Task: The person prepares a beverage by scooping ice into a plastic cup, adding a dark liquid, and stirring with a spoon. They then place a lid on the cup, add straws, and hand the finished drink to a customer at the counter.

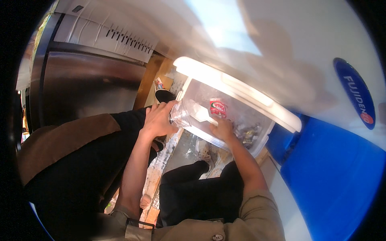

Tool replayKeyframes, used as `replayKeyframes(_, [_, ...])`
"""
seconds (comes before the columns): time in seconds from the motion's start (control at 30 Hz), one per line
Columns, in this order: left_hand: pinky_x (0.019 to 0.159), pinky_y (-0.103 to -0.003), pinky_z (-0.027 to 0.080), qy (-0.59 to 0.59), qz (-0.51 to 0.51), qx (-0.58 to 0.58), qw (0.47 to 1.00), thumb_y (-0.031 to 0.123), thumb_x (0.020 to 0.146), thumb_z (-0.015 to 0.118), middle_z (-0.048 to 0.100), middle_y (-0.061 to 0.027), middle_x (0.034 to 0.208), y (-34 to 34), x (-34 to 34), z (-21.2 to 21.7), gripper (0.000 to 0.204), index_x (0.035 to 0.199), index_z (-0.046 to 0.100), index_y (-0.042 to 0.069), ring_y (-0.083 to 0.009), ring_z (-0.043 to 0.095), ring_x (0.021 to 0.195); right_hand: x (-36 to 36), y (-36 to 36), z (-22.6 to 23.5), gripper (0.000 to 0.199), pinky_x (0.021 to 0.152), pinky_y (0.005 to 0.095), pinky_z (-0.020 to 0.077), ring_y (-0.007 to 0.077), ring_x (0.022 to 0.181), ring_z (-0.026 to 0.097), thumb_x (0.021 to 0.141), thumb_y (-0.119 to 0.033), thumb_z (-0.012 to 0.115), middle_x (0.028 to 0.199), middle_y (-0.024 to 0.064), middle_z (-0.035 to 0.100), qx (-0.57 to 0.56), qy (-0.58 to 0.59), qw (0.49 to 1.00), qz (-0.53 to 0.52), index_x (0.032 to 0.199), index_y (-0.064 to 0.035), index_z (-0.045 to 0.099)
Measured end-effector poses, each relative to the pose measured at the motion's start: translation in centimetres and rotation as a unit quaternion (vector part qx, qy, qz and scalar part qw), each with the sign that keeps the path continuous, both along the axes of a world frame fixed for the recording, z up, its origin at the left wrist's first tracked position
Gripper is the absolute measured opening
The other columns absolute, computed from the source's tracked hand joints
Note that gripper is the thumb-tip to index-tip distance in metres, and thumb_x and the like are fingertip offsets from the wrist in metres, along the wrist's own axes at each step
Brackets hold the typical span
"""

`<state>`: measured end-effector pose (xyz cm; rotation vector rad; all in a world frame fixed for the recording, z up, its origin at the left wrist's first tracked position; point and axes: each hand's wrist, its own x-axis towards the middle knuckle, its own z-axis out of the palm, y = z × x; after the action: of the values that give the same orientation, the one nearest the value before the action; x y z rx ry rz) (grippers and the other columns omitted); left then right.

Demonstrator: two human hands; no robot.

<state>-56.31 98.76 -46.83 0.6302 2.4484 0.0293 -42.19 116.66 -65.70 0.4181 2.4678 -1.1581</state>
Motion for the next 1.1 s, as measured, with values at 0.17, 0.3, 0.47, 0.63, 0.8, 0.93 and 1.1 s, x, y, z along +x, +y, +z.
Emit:
replayKeyframes(0.17, [0.087, -0.044, 0.034, 0.056, 0.012, -0.042, 0.997, 0.025, 0.055, 0.074, 0.054, -0.0119, 0.108, 1.2, -1.8, -0.5, 0.075, 0.125, 0.047, 0.02, -0.0309, 0.047, 0.104, 1.8, 0.3, -6.2, 0.042, 0.088, 0.0416, 0.0429, 0.0325, 0.101, 0.057, 0.074, -0.026, 0.058, 0.105, 0.017, 0.061, -0.06, 0.022, 0.996, -0.069, 0.113, -0.0124, 0.059])
replayKeyframes(0.3, [0.089, -0.05, 0.031, 0.117, -0.044, -0.094, 0.988, 0.02, 0.063, 0.071, 0.052, -0.0105, 0.112, 0.9, -3.7, -2.6, 0.065, 0.124, 0.048, 0.021, -0.0294, 0.044, 0.108, 2.2, 0.4, -7.3, 0.04, 0.088, 0.0384, 0.0437, 0.0306, 0.103, 0.056, 0.072, -0.021, 0.059, 0.11, 0.0173, 0.059, -0.1, 0.024, 0.991, -0.085, 0.111, -0.0108, 0.06])
replayKeyframes(0.47, [0.092, -0.05, 0.027, 0.208, -0.164, -0.107, 0.958, 0.015, 0.073, 0.062, 0.052, -0.0067, 0.108, 1.4, -3.9, -5.4, 0.043, 0.115, 0.054, 0.021, -0.026, 0.043, 0.11, 2.4, 0.8, -5.3, 0.035, 0.08, 0.0344, 0.0464, 0.0278, 0.089, 0.061, 0.07, -0.012, 0.06, 0.096, 0.0168, 0.063, -0.134, 0.077, 0.978, -0.142, 0.104, -0.0068, 0.063])
replayKeyframes(0.63, [0.093, -0.05, 0.025, 0.233, -0.199, -0.129, 0.943, 0.012, 0.074, 0.061, 0.051, -0.0055, 0.108, 3.7, -3.9, -5.8, 0.041, 0.113, 0.055, 0.021, -0.0249, 0.042, 0.112, 2.6, 1.7, -4.2, 0.033, 0.076, 0.0322, 0.0478, 0.0256, 0.083, 0.063, 0.067, -0.008, 0.06, 0.091, 0.0161, 0.065, -0.162, 0.128, 0.966, -0.154, 0.1, -0.0052, 0.065])
replayKeyframes(0.8, [0.096, -0.054, 0.024, 0.164, -0.197, -0.085, 0.963, 0.013, 0.07, 0.064, 0.049, -0.0081, 0.116, 4.2, -3.7, -4.3, 0.056, 0.123, 0.049, 0.023, -0.0303, 0.04, 0.115, 2.8, 3.8, 2.8, 0.031, 0.079, 0.0367, 0.0481, 0.0319, 0.086, 0.062, 0.067, -0.012, 0.059, 0.094, 0.0182, 0.064, -0.132, 0.12, 0.973, -0.145, 0.096, -0.0048, 0.066])
replayKeyframes(0.93, [0.097, -0.054, 0.023, 0.002, -0.155, 0.024, 0.988, 0.01, 0.063, 0.07, 0.047, -0.0074, 0.122, 4.6, -1.7, -1.4, 0.069, 0.126, 0.045, 0.023, -0.0278, 0.038, 0.119, 0.5, 5.6, 16.8, 0.036, 0.076, 0.0397, 0.0483, 0.035, 0.084, 0.061, 0.068, -0.012, 0.059, 0.091, 0.0192, 0.064, -0.038, 0.043, 0.998, -0.009, 0.103, -0.0041, 0.063])
replayKeyframes(1.1, [0.099, -0.038, 0.034, -0.167, 0.038, 0.37, 0.913, 0.003, 0.054, 0.074, 0.047, -0.0097, 0.122, 3.1, 1.1, -0.5, 0.077, 0.124, 0.042, 0.012, -0.0292, 0.043, 0.118, 1.9, 7.4, 34.8, 0.038, 0.073, 0.0417, 0.0484, 0.0368, 0.081, 0.06, 0.073, -0.015, 0.059, 0.087, 0.0199, 0.063, 0.044, 0.078, 0.995, 0.048, 0.11, -0.0055, 0.058])
